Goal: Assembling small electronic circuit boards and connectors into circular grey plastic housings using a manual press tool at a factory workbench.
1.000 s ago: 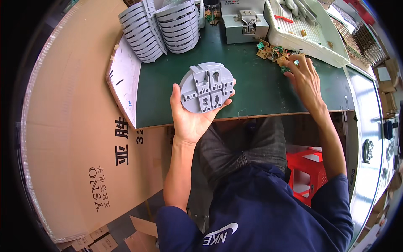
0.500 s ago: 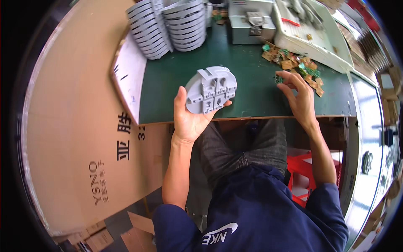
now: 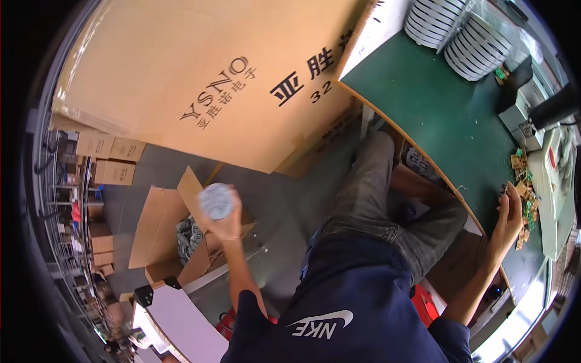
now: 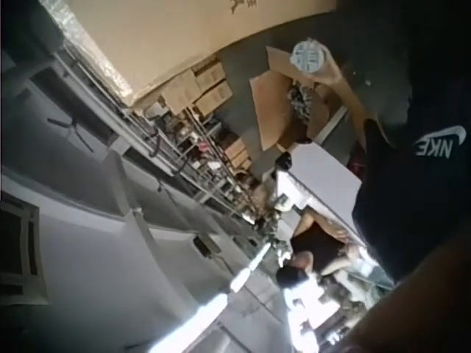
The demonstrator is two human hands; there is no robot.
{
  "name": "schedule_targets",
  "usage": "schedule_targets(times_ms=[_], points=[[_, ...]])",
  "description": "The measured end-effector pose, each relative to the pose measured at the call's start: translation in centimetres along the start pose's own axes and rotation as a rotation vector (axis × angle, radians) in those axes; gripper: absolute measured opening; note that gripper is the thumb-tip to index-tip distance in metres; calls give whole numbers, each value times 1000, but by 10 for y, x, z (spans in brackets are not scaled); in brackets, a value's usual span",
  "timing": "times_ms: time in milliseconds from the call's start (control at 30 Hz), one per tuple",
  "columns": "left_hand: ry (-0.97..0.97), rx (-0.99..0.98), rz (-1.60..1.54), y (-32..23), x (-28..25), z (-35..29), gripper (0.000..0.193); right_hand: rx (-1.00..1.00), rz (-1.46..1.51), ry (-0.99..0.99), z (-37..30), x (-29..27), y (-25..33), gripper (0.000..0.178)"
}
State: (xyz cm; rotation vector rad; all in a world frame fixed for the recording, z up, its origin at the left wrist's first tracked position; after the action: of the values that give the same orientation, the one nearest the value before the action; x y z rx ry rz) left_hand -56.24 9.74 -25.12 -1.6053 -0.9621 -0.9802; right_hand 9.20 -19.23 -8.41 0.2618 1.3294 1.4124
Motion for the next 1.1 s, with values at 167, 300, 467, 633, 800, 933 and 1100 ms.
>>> schedule_targets(times_ms=[167, 300, 467, 633, 800, 933, 1100], points=[[-155, 607, -87, -139, -50, -30, 115, 20, 9, 26, 0, -2, -15, 36], [-204, 334, -260, -112, -63, -13, 119, 9, 29, -7, 1, -3, -7, 35], [206, -274, -243, -1, 13, 45, 89, 27, 18, -15, 0, -11, -8, 32], [1045, -586, 503, 119, 223, 31, 70, 9, -38, -38, -3, 8, 6, 30], [1135, -233, 1288, 295, 445, 48, 53, -14, -86, -61, -2, 1, 21, 29], [1560, 737, 1569, 397, 567, 97, 63, -36, -76, -57, 0, 2, 38, 29], [1909, 481, 2369, 523, 623, 138, 116, -12, -54, -86, 0, -1, 39, 28]])
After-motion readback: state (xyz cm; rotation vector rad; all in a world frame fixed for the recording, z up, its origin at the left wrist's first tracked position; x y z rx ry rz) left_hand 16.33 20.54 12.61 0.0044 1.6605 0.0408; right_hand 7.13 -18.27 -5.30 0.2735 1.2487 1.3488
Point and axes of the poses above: each hand's wrist, its own z-axis towards the middle knuckle, its own x-axis out of the palm, y = z × x, the point moved 5 cm from there along z, towards the middle knuckle, and after that the axes turned 5 degrees about -x, right-handed, at the moved point
